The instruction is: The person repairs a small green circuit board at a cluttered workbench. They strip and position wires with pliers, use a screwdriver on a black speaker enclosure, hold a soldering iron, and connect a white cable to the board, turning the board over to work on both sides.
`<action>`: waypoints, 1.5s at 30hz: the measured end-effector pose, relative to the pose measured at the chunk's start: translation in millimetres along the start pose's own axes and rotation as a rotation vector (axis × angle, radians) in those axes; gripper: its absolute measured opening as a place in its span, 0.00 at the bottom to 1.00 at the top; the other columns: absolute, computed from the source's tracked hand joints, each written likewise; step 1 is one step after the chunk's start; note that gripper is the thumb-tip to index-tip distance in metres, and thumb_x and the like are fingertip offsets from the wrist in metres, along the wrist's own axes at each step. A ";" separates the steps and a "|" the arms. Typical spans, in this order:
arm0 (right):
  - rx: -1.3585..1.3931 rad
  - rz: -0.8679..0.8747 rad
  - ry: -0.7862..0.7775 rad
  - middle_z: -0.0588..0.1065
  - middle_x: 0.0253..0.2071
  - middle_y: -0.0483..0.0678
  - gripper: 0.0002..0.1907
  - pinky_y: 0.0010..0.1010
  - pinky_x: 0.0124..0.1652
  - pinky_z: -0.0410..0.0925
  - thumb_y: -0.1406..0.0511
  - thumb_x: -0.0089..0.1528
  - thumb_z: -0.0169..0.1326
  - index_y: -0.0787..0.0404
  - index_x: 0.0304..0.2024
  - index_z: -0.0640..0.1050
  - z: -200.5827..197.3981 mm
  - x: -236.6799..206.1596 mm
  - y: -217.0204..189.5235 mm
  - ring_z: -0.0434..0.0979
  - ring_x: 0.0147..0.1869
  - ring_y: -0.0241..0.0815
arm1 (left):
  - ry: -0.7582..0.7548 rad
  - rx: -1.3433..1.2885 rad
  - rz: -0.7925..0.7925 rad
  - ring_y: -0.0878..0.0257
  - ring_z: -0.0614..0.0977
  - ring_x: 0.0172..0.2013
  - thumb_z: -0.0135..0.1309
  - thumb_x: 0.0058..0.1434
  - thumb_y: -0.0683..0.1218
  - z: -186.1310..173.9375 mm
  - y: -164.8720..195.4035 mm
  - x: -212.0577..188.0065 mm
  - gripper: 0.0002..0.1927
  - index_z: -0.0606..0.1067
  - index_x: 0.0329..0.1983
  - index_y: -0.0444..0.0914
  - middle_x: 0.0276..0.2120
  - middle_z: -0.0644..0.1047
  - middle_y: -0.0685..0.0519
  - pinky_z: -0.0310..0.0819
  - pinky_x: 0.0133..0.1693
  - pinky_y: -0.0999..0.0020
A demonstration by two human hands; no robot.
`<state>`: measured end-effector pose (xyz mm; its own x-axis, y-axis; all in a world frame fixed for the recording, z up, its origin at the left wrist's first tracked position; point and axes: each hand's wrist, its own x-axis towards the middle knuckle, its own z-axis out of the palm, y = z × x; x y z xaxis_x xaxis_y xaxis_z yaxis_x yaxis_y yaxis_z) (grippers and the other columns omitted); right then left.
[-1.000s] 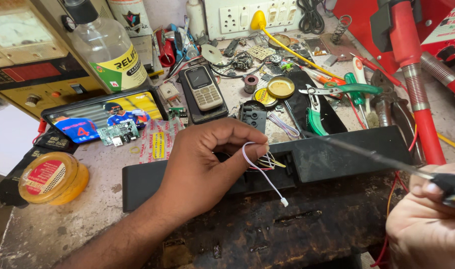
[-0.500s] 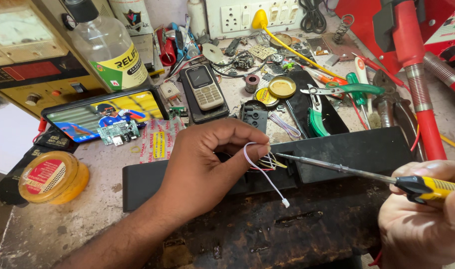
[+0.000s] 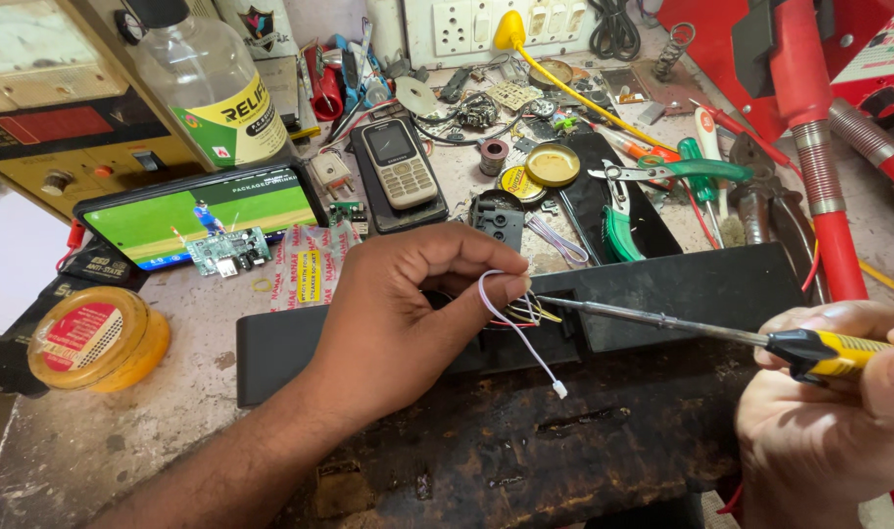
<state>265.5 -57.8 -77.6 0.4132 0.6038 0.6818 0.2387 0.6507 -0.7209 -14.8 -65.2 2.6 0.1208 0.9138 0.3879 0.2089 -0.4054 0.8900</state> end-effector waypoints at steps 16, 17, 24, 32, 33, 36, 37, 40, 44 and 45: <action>0.000 0.006 -0.009 0.77 0.48 0.54 0.12 0.29 0.45 0.74 0.66 0.77 0.45 0.68 0.59 0.67 -0.9 1.4 0.2 0.78 0.42 0.39 | -0.004 0.008 -0.015 0.72 0.87 0.35 0.62 0.63 0.42 -0.3 1.8 0.2 0.06 0.81 0.41 0.36 0.34 0.85 0.55 0.82 0.38 0.77; 0.002 0.005 -0.007 0.77 0.48 0.54 0.12 0.29 0.45 0.74 0.65 0.77 0.45 0.68 0.59 0.67 -1.2 1.0 -0.2 0.78 0.42 0.39 | -0.003 0.013 -0.016 0.72 0.87 0.35 0.62 0.63 0.42 -0.5 2.1 0.1 0.06 0.81 0.41 0.36 0.33 0.85 0.55 0.82 0.37 0.77; 0.001 0.004 -0.011 0.77 0.48 0.53 0.12 0.29 0.45 0.73 0.65 0.78 0.45 0.67 0.58 0.67 -0.7 1.7 0.5 0.78 0.42 0.38 | -0.007 -0.006 -0.024 0.73 0.87 0.35 0.62 0.63 0.42 -0.1 1.9 -0.1 0.06 0.81 0.41 0.36 0.33 0.85 0.55 0.82 0.38 0.77; 0.003 0.005 -0.014 0.77 0.47 0.53 0.12 0.29 0.45 0.73 0.64 0.78 0.45 0.67 0.57 0.68 -0.1 1.6 0.6 0.77 0.42 0.37 | 0.004 0.020 -0.004 0.73 0.86 0.34 0.63 0.63 0.42 0.0 1.2 0.3 0.06 0.81 0.41 0.36 0.33 0.85 0.55 0.82 0.37 0.77; 0.004 0.003 -0.010 0.77 0.47 0.53 0.12 0.28 0.45 0.72 0.64 0.78 0.45 0.67 0.57 0.68 -0.4 1.6 0.3 0.77 0.42 0.37 | 0.004 0.018 -0.001 0.73 0.86 0.34 0.63 0.63 0.42 -0.2 1.2 0.3 0.06 0.81 0.41 0.36 0.33 0.85 0.55 0.82 0.37 0.77; 0.002 0.005 -0.015 0.77 0.47 0.52 0.12 0.28 0.45 0.72 0.63 0.78 0.45 0.67 0.57 0.68 -0.2 2.1 0.6 0.77 0.42 0.37 | 0.003 0.004 -0.018 0.73 0.86 0.34 0.63 0.63 0.42 0.5 0.8 0.3 0.06 0.81 0.41 0.36 0.33 0.85 0.55 0.82 0.37 0.77; 0.001 0.004 -0.015 0.77 0.47 0.52 0.12 0.28 0.45 0.72 0.63 0.79 0.45 0.67 0.56 0.68 -0.6 2.2 0.2 0.77 0.42 0.37 | 0.004 0.004 -0.016 0.73 0.86 0.34 0.63 0.63 0.42 0.3 0.8 0.2 0.06 0.81 0.41 0.36 0.33 0.85 0.55 0.82 0.37 0.77; -0.001 0.003 -0.020 0.77 0.47 0.52 0.12 0.28 0.45 0.72 0.63 0.79 0.45 0.67 0.56 0.69 -0.6 3.4 0.5 0.77 0.42 0.37 | 0.001 -0.001 -0.017 0.73 0.86 0.34 0.63 0.63 0.42 0.3 0.8 0.2 0.06 0.81 0.41 0.35 0.34 0.86 0.55 0.82 0.37 0.77; -0.003 0.000 -0.024 0.77 0.47 0.52 0.12 0.28 0.45 0.72 0.62 0.79 0.45 0.67 0.56 0.69 -0.8 3.9 0.3 0.77 0.42 0.36 | -0.005 -0.012 -0.022 0.72 0.86 0.34 0.62 0.63 0.42 0.0 0.7 0.7 0.06 0.81 0.41 0.35 0.34 0.86 0.55 0.82 0.38 0.77; -0.002 0.002 -0.026 0.77 0.47 0.52 0.12 0.28 0.45 0.72 0.62 0.79 0.45 0.67 0.55 0.69 -1.0 3.6 -0.1 0.77 0.42 0.36 | -0.004 -0.010 -0.023 0.72 0.86 0.34 0.62 0.63 0.42 -0.3 0.9 0.5 0.06 0.81 0.42 0.35 0.34 0.86 0.55 0.82 0.38 0.76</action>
<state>267.9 -56.2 -75.2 0.3905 0.6166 0.6836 0.2401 0.6487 -0.7222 -14.9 -65.1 3.6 0.1201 0.9229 0.3659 0.2022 -0.3836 0.9011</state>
